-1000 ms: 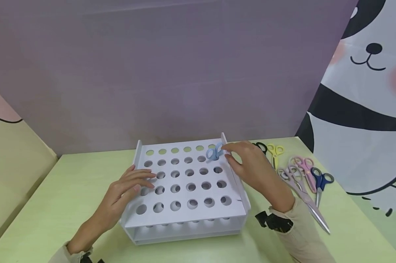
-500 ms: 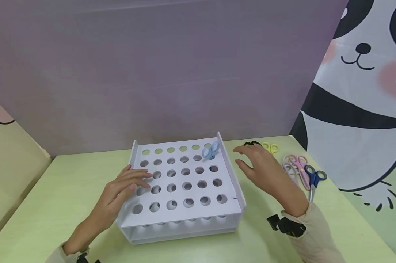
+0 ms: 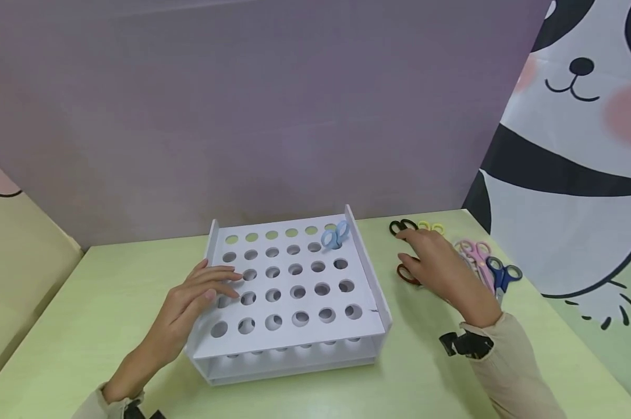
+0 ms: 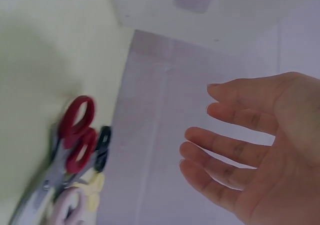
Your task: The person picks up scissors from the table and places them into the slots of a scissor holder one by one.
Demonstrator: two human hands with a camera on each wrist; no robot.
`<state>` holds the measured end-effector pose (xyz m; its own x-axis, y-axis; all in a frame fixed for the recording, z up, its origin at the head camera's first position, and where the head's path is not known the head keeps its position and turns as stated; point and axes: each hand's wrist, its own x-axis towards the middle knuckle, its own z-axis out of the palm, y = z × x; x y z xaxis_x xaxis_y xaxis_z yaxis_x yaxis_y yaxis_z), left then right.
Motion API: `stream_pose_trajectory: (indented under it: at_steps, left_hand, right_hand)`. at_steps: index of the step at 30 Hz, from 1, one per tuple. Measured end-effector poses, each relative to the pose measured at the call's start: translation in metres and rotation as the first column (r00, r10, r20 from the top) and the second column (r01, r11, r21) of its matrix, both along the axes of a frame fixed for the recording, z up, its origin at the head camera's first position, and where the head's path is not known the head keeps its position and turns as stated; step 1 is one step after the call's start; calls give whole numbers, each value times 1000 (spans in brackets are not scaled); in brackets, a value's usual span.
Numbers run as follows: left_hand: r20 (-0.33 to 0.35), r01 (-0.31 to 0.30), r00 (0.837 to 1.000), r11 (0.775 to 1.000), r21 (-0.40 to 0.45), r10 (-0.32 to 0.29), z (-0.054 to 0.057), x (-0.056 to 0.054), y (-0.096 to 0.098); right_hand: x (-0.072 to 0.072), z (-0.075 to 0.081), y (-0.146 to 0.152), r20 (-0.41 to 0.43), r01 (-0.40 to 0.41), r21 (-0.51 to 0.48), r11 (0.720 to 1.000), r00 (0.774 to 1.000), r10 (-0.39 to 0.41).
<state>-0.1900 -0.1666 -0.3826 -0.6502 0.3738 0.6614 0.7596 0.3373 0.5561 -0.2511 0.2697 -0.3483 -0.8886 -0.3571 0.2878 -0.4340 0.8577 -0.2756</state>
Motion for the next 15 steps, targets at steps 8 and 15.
stream_pose_trajectory:
  at_steps: [8, 15]
  left_hand:
    - [3, 6, 1000, 1000, 5, -6, -1, -1, 0]
    - [9, 0, 1000, 1000, 12, 0, -2, -1, -1]
  right_hand:
    - [-17, -28, 14, 27, -22, 26, 999, 999, 21]
    - [-28, -56, 21, -1, -55, 58, 997, 998, 56]
